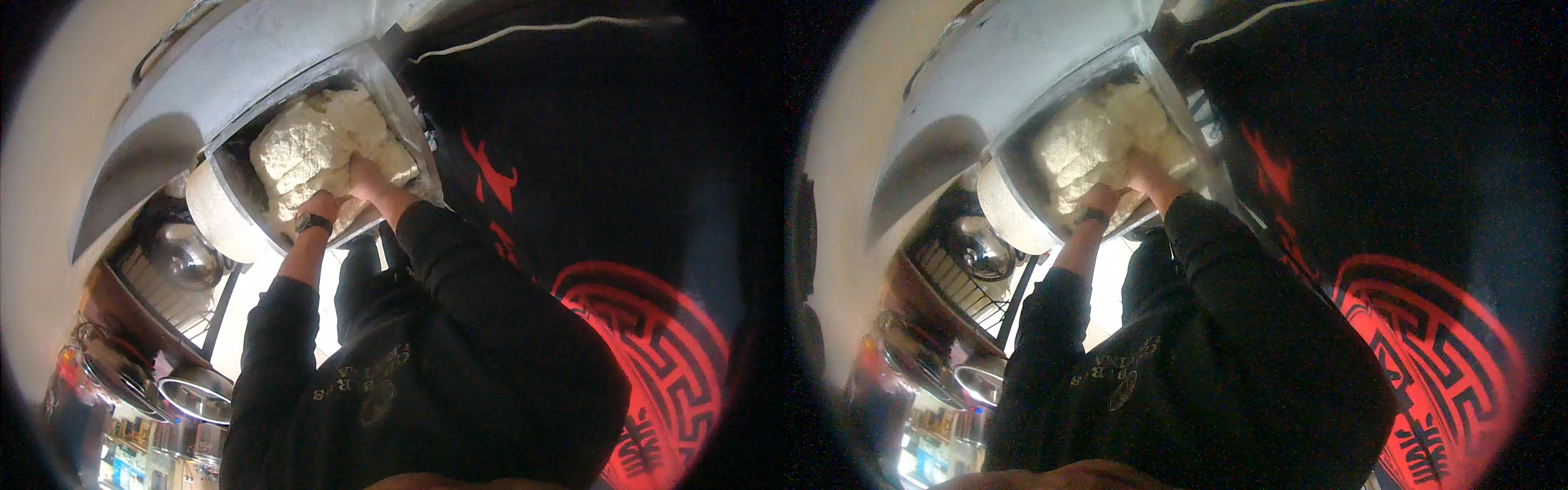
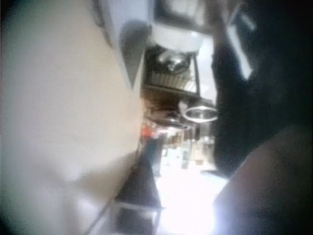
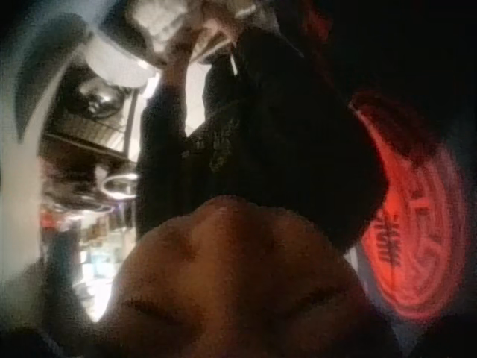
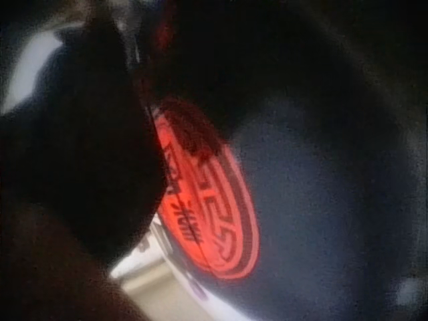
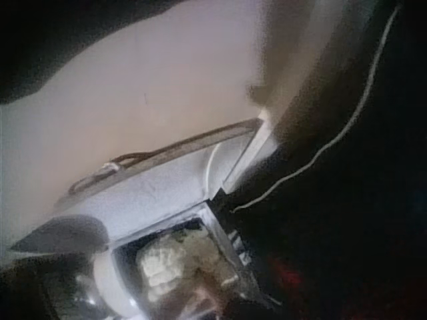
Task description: The person portions dough from a large metal container into white plastic tubs using hands and a metal scraper. They repeatedly tear off chunks of dough, place them into the tubs, and scrape the container sides to gather remaining dough.
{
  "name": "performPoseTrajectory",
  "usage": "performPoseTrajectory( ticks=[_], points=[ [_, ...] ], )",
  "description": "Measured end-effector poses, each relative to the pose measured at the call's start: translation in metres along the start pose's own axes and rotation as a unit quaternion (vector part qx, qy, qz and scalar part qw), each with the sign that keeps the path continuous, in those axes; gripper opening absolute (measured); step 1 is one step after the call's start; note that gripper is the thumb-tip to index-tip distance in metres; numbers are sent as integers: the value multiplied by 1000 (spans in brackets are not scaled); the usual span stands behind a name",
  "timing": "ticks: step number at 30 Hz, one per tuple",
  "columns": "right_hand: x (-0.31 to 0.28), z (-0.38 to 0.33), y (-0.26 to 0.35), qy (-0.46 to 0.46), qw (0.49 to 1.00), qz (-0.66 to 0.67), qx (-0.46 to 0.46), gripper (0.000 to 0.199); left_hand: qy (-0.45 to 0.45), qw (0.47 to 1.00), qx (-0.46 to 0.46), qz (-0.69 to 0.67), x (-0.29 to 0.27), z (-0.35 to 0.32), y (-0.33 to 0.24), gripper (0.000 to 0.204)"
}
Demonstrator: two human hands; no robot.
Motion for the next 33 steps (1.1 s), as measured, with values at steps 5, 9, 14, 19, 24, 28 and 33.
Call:
performPoseTrajectory(
  ticks=[5, 9, 14, 19, 24, 28, 33],
  points=[
    [-18, 5, -4, 183, 971, -38, -147, 52, -1, 983, 146, -113, 3, 3, 12, 67],
    [-72, -12, 1, 349, 929, -110, -60, 44, -75, 935, 258, -231, -34, -103, 23, 53],
    [-2, 4, -103, 129, 887, -431, -101, 24, -386, 904, 93, -156, -72, -129, 70, 43],
    [-11, 4, -87, -51, 973, -222, 43, 23, -518, 840, -43, -154, -93, -108, 113, 51],
    [-8, 22, -74, -79, 964, -67, 246, 26, -531, 825, -74, -179, -80, -56, 127, 54],
    [24, 49, -117, 83, 957, -232, 152, 39, -534, 822, -66, -188, -90, -53, 102, 50],
    [34, 45, -114, 28, 978, -162, 131, 43, -519, 819, -92, -226, -78, -41, 116, 49]
  ],
)
Point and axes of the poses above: each hand's wrist, its own z-axis towards the middle knuckle, its own x-axis out of the palm, y = z × x, the point moved 3 cm from there along z, towards the middle knuckle, and after that the axes turned 5 degrees about x, right-handed, at the moved point
